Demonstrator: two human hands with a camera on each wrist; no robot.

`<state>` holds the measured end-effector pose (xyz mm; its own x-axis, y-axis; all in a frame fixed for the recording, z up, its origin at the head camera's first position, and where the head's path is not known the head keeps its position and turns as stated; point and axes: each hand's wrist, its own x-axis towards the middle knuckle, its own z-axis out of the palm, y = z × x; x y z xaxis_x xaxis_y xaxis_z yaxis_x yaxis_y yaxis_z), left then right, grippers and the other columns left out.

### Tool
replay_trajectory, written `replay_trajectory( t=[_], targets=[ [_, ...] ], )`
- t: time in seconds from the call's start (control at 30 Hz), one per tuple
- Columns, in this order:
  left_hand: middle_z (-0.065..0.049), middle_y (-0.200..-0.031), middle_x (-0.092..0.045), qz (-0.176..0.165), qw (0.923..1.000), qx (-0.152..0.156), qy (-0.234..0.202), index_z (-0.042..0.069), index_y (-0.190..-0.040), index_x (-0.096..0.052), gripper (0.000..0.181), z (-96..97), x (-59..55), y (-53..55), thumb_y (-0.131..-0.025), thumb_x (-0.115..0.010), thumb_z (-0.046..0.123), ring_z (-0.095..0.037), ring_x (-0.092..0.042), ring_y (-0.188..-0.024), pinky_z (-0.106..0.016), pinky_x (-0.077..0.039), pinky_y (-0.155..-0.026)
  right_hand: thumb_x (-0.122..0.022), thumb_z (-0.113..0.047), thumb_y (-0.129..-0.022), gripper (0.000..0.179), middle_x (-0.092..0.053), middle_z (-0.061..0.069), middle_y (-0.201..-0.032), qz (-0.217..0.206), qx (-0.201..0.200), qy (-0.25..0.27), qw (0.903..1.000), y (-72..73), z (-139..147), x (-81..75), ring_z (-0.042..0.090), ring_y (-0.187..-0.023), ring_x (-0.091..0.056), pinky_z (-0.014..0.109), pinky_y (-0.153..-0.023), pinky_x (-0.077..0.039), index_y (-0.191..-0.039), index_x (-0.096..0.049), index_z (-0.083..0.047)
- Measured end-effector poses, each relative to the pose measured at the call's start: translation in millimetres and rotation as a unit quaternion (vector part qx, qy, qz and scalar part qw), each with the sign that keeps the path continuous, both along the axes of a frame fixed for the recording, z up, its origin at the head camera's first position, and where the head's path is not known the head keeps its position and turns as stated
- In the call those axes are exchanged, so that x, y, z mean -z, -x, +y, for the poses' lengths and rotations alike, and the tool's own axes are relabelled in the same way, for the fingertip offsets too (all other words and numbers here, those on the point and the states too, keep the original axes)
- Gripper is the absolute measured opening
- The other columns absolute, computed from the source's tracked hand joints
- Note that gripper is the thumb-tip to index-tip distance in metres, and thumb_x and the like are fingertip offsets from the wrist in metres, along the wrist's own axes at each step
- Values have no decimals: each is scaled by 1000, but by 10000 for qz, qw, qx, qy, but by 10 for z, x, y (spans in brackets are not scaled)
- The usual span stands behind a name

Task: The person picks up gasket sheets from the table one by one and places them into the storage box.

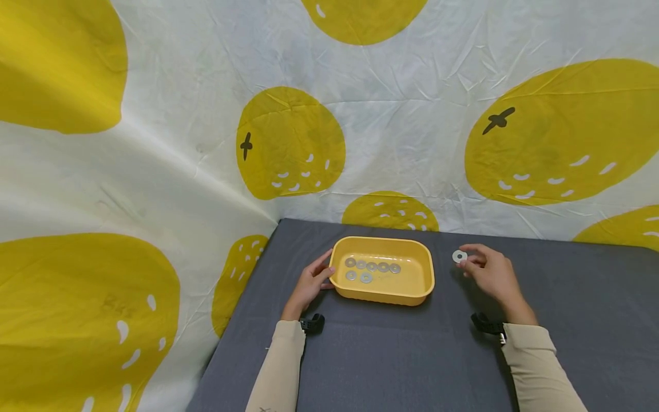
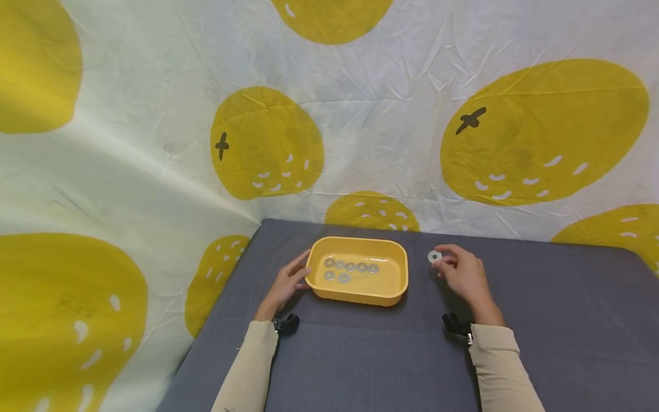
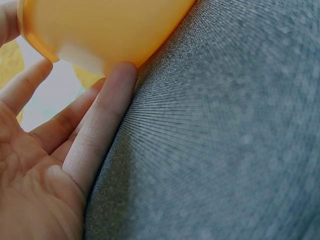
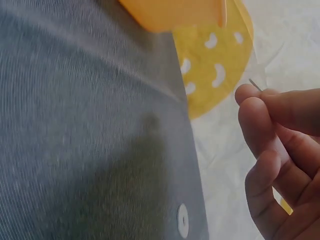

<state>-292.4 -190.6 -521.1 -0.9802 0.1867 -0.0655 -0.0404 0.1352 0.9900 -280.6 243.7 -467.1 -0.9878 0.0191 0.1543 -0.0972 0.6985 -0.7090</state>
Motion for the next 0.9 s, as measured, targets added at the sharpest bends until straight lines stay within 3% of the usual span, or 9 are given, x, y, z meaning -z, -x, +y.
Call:
replay_trajectory(
  t=[0.4, 0.7, 0.9],
  targets=[
    [-20, -127, -64, 82, 10000, -30, -21, 40, -151, -48, 52, -20, 78, 40, -102, -64, 33, -32, -66, -113, -42, -63, -89, -69, -13, -99, 34, -79, 15, -98, 489, 92, 290, 9983, -44, -314, -97, 1, -65, -66, 19, -54, -49, -132, -66, -6],
    [-22, -128, -62, 81, 10000, -38, 25, 37, -153, -47, 55, -20, 65, 23, -102, -65, 32, -28, -65, -111, -40, -63, -88, -67, -11, -100, 34, -79, 15, -98, 592, -103, 606, 9963, -79, -599, -109, 14, -69, -71, 22, -54, -51, -133, -65, -6],
    [-20, -128, -63, 58, 10000, -39, -8, 40, -152, -48, 53, -17, 68, 31, -103, -64, 30, -30, -65, -113, -40, -63, -88, -69, -8, -98, 32, -79, 14, -95, 700, -295, 809, 9938, -96, -780, -72, 16, -69, -70, 21, -55, -52, -130, -66, -5]
  ],
)
